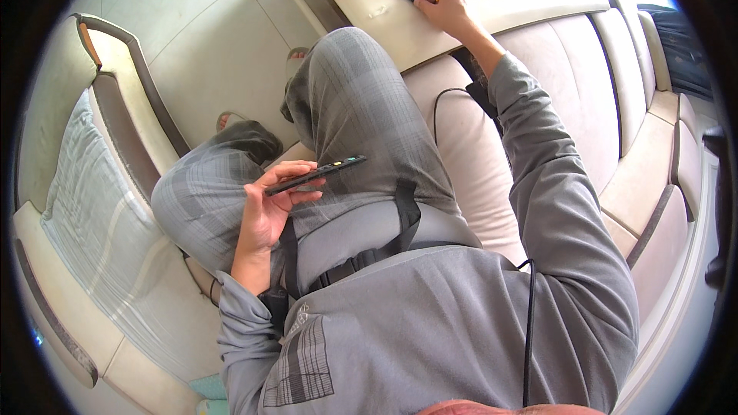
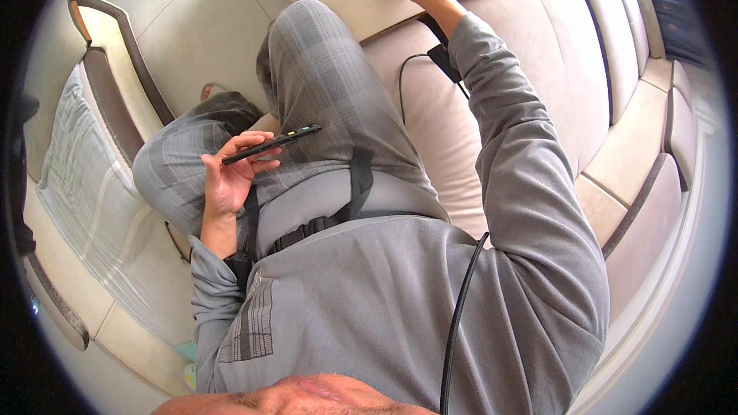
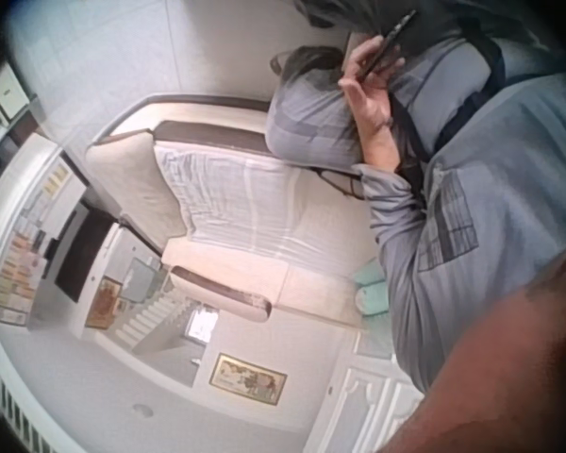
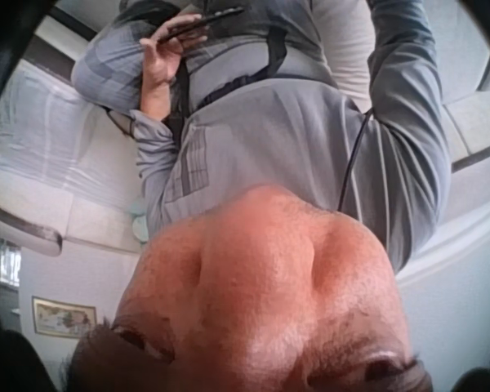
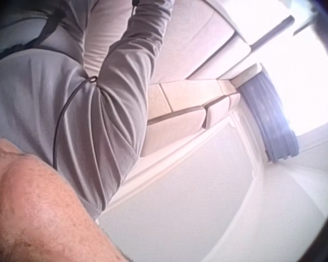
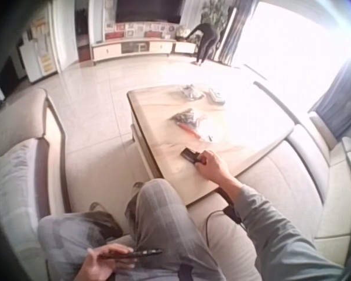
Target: The person assembles a remote control by inserting batteries, attaching a battery cover, and applying colored button stickers. They handle a small plastic bag containing spare parts and place it on the table.
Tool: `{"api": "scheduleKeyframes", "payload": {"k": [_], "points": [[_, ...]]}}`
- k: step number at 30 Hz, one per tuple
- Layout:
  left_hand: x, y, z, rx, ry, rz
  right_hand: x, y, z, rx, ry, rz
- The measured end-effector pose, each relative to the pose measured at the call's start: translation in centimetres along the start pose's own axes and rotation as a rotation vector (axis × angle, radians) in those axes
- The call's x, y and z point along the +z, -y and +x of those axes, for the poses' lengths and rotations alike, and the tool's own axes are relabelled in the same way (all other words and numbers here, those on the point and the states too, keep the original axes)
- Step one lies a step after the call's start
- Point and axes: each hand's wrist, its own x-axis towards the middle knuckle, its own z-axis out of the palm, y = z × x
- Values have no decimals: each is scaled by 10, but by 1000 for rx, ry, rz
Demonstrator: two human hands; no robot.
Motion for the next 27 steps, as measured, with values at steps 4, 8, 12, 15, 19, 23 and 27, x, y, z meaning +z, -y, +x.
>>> {"api": "scheduleKeyframes", "payload": {"k": [4,8,12,15,19,23,27], "points": [[-1,-6,-2,-128,-12,89,1,-22,12,99,23,135],[6,-10,-4,-228,-19,234,-9,-30,11,177,-24,383],[13,-7,-2,-334,18,199,-14,-31,3,170,-40,292],[14,-2,1,-348,70,184,-11,-34,0,242,-6,366],[10,0,1,-375,48,209,-8,-37,-2,238,-14,387],[8,0,1,-358,55,247,-8,-35,-5,181,-1,319],[7,1,1,-366,40,249,-10,-29,-6,238,-13,384]]}}
